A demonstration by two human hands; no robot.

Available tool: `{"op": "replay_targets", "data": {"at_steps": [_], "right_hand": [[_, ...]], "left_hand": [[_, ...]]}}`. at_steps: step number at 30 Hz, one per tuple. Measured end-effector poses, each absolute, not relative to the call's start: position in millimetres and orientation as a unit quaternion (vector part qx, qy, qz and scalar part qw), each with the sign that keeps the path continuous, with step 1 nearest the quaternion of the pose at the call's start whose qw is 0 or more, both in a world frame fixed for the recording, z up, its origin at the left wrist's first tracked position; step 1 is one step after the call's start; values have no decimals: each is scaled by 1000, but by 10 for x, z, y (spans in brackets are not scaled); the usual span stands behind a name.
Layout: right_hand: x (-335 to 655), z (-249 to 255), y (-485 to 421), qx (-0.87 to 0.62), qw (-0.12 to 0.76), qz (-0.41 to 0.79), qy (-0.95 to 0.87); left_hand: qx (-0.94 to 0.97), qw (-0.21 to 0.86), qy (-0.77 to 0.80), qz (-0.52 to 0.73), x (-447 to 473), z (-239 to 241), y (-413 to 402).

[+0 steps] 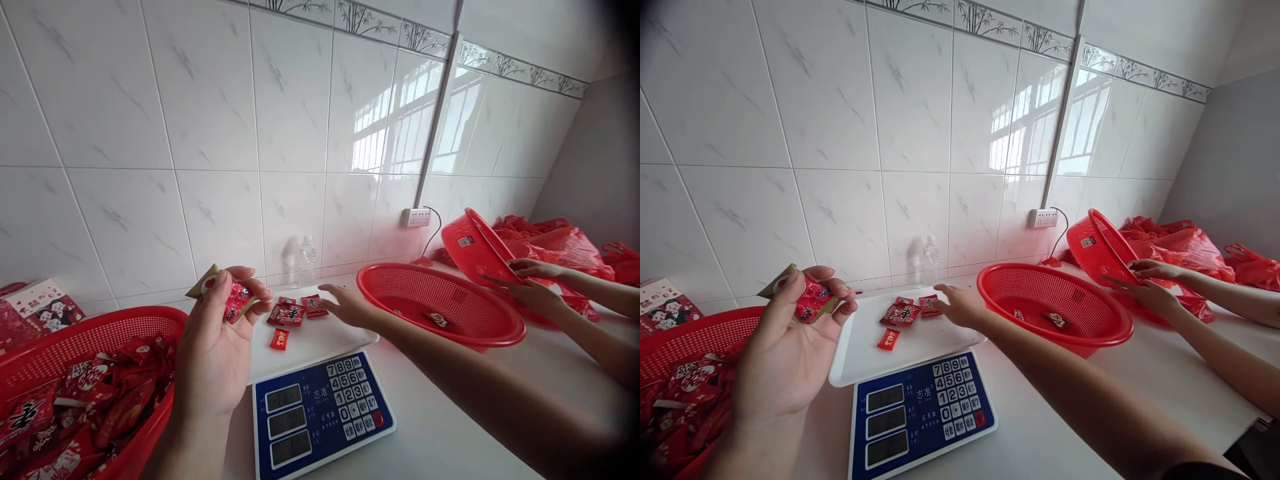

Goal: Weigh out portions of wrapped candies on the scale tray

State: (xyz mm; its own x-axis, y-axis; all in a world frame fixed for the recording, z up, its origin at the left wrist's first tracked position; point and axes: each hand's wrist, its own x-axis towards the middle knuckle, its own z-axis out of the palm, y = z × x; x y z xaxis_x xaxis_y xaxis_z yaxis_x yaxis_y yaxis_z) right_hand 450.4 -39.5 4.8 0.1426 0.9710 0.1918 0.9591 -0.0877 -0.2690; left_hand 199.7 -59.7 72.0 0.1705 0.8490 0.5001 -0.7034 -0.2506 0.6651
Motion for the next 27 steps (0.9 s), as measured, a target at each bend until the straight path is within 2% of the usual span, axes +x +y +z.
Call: {"op": "replay_targets", "data": {"at_steps": [6,11,18,23,25,27], "right_hand": [[3982,29,-42,-733,136,95,-660],[3904,-6,-59,-718,153,95,-672],[4029,-138,-185,-673,234,30,-701],[4275,13,-277,-666,277,-37,-692],[4491,141,-349,-680,284,-75,-672],[4762,264,-451,-712,253,-143,-640]], "left_hand": [[470,604,89,637,1981,737,-610],[475,594,85,644,1958,752,-619],[484,589,88,641,1975,751,-640],[490,594,88,632,1972,742,-646],[492,594,84,631,1969,737,-640],[494,593,78,630,1971,732,-634]]}}
